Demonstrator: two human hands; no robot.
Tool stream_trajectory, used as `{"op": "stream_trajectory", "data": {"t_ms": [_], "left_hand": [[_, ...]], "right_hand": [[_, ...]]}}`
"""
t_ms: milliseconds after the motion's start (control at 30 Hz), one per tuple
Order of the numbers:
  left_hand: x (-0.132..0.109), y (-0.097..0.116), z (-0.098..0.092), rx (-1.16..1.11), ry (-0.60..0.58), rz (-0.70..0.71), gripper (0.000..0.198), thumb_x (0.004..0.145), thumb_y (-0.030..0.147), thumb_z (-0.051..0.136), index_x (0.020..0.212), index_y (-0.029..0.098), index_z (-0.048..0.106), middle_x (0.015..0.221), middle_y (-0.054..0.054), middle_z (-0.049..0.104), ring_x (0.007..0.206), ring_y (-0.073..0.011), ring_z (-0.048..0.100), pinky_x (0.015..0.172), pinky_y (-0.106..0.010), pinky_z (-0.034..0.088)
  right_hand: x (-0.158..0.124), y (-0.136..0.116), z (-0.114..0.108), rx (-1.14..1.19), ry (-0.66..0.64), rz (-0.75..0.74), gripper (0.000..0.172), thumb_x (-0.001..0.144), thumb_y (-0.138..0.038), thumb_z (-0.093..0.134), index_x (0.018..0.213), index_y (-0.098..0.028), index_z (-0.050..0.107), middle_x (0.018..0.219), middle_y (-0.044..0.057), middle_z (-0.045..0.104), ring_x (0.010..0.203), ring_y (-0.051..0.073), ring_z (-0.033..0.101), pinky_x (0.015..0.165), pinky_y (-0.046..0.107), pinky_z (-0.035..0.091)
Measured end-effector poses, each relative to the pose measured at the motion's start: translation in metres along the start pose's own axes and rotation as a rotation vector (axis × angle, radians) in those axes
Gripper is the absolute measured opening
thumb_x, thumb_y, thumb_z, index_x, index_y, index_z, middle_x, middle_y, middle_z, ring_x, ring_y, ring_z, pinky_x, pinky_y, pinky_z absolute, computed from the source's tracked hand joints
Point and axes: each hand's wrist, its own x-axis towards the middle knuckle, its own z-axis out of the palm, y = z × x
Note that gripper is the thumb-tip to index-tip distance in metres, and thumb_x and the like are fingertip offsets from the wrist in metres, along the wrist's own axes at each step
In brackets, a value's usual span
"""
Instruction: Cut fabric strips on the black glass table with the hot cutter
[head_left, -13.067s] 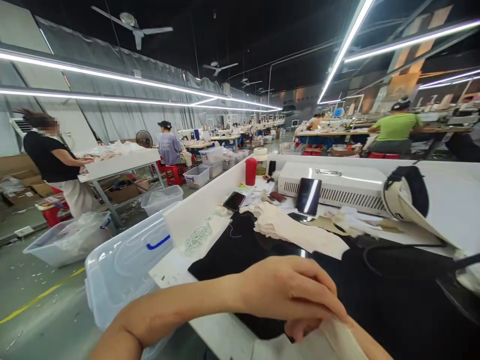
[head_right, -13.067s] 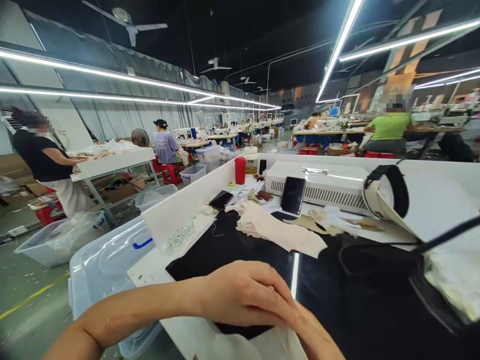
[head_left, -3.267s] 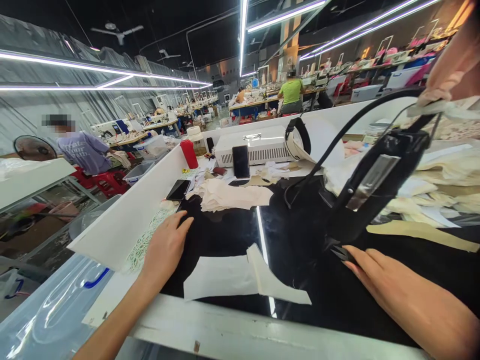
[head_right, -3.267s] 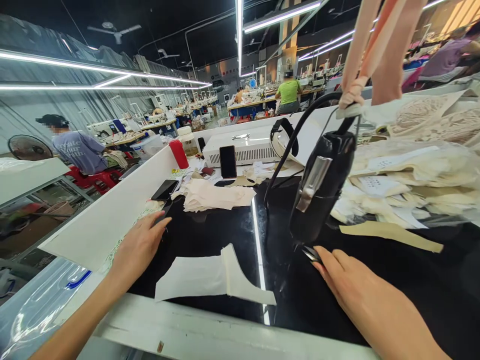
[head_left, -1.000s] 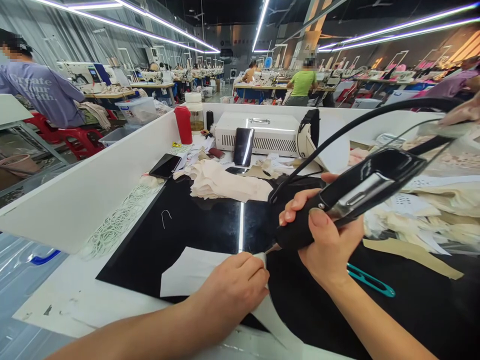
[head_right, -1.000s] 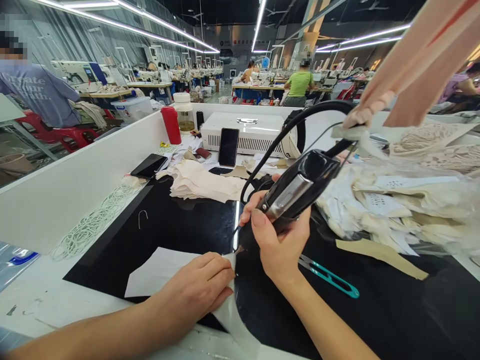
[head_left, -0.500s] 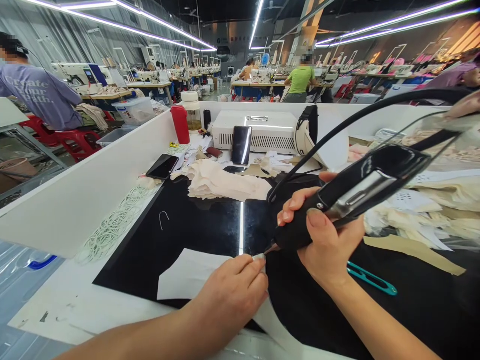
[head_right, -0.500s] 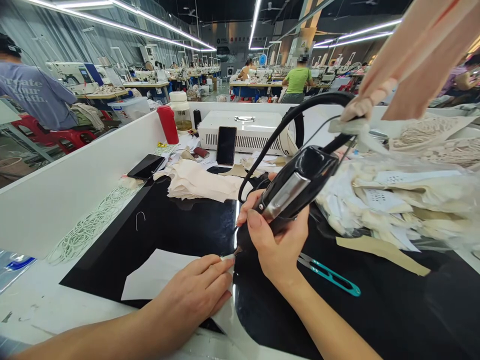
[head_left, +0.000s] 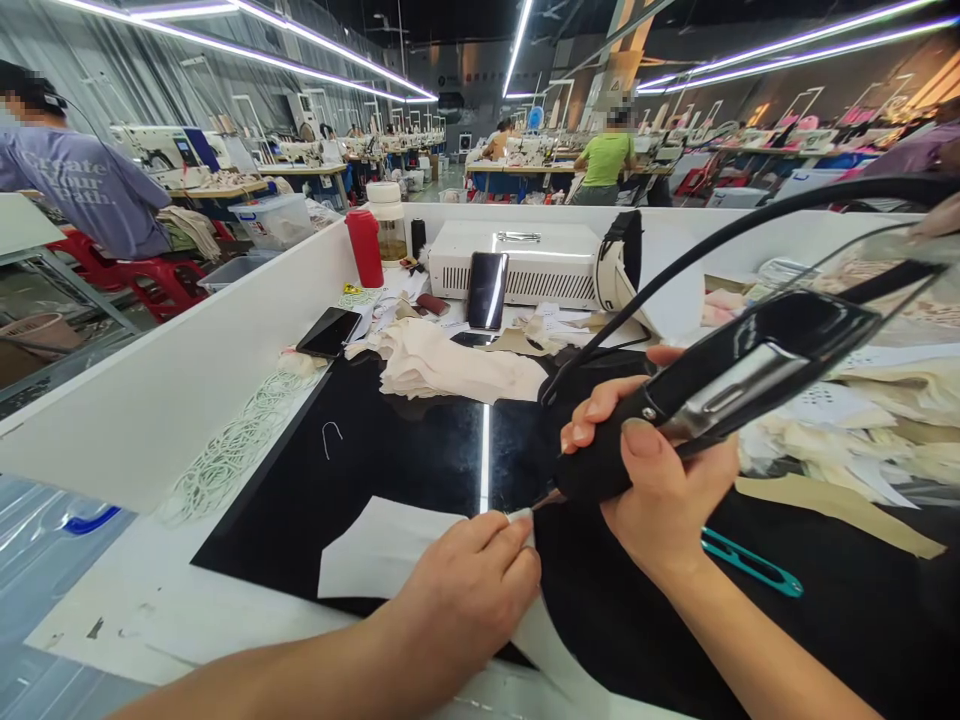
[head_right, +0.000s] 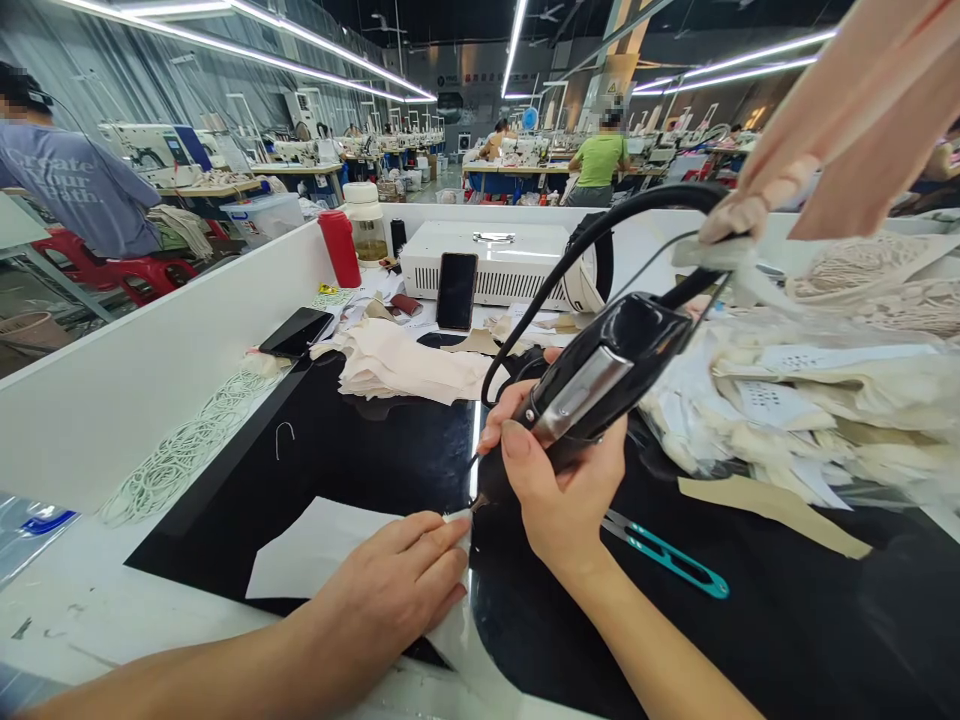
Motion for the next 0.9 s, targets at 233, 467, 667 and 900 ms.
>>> {"op": "stream_trajectory", "data": {"t_ms": [233, 467, 667, 900], "left_hand": [[-0.0006, 0.0009, 0.0006, 0.009, -0.033, 0.015, 0.020, 0.111, 0.014, 0.052, 0.105, 0.012, 0.071, 0.109, -0.007, 0.078, 0.109, -0.0170, 0.073, 0.099, -0.030, 0.055], [-0.0005, 0.0016, 0.0035, 0.003, 0.024, 0.006, 0.022, 0.107, 0.006, 0.050, 0.104, 0.010, 0.071, 0.106, -0.005, 0.078, 0.109, -0.0167, 0.073, 0.101, -0.029, 0.054], [-0.0029, 0.0017, 0.0041, -0.006, -0.005, -0.004, 0.018, 0.107, 0.009, 0.053, 0.107, 0.010, 0.070, 0.116, -0.008, 0.078, 0.110, -0.0174, 0.074, 0.101, -0.030, 0.055], [-0.0040, 0.0017, 0.0056, -0.004, -0.078, 0.012, 0.013, 0.110, 0.019, 0.059, 0.111, 0.011, 0.069, 0.118, -0.011, 0.077, 0.112, -0.0182, 0.073, 0.096, -0.031, 0.058]], "right_hand": [[0.0001, 0.0001, -0.0004, 0.009, -0.001, -0.004, 0.033, 0.085, -0.039, 0.088, 0.110, -0.030, 0.068, 0.081, -0.005, 0.067, 0.057, 0.014, 0.063, 0.052, 0.032, 0.059], [0.0007, -0.0002, -0.0005, 0.030, 0.015, 0.011, 0.044, 0.084, -0.038, 0.090, 0.122, -0.031, 0.068, 0.080, -0.005, 0.070, 0.057, 0.016, 0.064, 0.051, 0.032, 0.058], [0.0038, -0.0056, 0.0015, 0.026, 0.064, 0.013, 0.033, 0.082, -0.038, 0.091, 0.105, -0.029, 0.070, 0.079, -0.006, 0.069, 0.057, 0.014, 0.063, 0.051, 0.030, 0.057], [-0.0011, -0.0003, 0.0017, 0.034, 0.019, 0.007, 0.039, 0.084, -0.035, 0.089, 0.116, -0.030, 0.067, 0.080, -0.006, 0.069, 0.057, 0.015, 0.065, 0.051, 0.031, 0.058]]}}
